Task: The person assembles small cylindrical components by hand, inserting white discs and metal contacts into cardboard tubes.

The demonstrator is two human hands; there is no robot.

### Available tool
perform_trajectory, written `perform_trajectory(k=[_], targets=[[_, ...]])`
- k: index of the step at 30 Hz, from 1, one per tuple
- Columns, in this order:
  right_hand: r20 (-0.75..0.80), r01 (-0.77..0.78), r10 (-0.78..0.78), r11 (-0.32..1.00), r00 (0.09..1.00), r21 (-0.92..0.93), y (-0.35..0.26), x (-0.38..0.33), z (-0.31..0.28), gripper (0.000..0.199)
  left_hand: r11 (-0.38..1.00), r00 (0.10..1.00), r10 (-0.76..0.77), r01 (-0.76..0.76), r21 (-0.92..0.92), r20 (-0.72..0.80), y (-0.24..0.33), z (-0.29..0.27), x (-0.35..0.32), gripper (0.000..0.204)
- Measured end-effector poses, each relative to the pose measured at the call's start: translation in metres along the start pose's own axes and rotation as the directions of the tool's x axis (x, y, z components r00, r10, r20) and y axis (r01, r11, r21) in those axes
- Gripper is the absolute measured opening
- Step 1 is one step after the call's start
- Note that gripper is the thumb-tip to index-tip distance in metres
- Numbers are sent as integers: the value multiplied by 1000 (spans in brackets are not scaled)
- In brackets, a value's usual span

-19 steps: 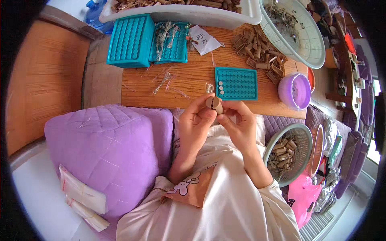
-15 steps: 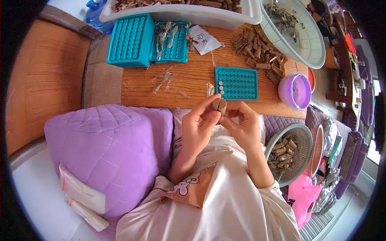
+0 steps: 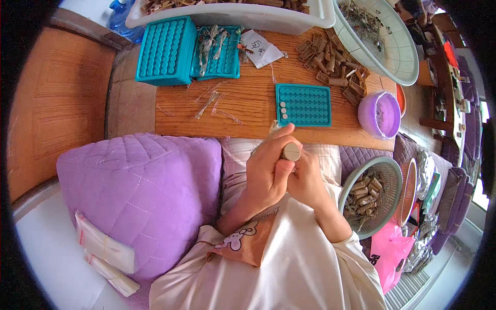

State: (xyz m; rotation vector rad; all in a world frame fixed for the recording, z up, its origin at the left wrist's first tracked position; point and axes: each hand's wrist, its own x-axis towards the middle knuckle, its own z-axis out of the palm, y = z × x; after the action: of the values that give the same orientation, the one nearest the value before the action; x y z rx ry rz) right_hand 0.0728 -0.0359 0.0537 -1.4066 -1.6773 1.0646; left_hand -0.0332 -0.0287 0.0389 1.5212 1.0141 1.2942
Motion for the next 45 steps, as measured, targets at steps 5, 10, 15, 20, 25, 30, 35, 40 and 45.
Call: perform_trajectory(k=[5,10,15,20,25,30,35,40,45], targets=[[23,0,3,993,1000,-122,2,-4,4,24,920,985,-173,157,-360,-12,-10,10,-5,46],[110,-17,35,987,993,-163,6,7,-11,27,686,967,-236,234,-689,93,-28,15,-5,43],[248,-166,202,973,947,-162,3,7,-80,23,429,938,-322,266,-863,129,-28,18,-5,42],[-370,-409,245,779,896,-475,30,17,-177,19,420,907,-394,323,-848,150,-35,4,-3,42],[-331,-401,225,542,916,-739,119,34,-212,21,346,884,-387,402,-848,262,-40,12,-5,44],[-300,-363,213,409,930,-837,129,42,-210,19,218,849,-425,433,-875,315,-33,14,0,34],[-286,-384,257,642,923,-663,91,38,-210,26,-218,828,-350,382,-898,437,-41,10,-1,29],[-317,-483,370,746,873,-459,72,28,-219,26,-524,763,-317,354,-774,564,-39,10,2,25],[-297,-399,309,860,903,-318,77,19,-223,21,-661,709,-308,320,-679,634,-40,10,-1,30]])
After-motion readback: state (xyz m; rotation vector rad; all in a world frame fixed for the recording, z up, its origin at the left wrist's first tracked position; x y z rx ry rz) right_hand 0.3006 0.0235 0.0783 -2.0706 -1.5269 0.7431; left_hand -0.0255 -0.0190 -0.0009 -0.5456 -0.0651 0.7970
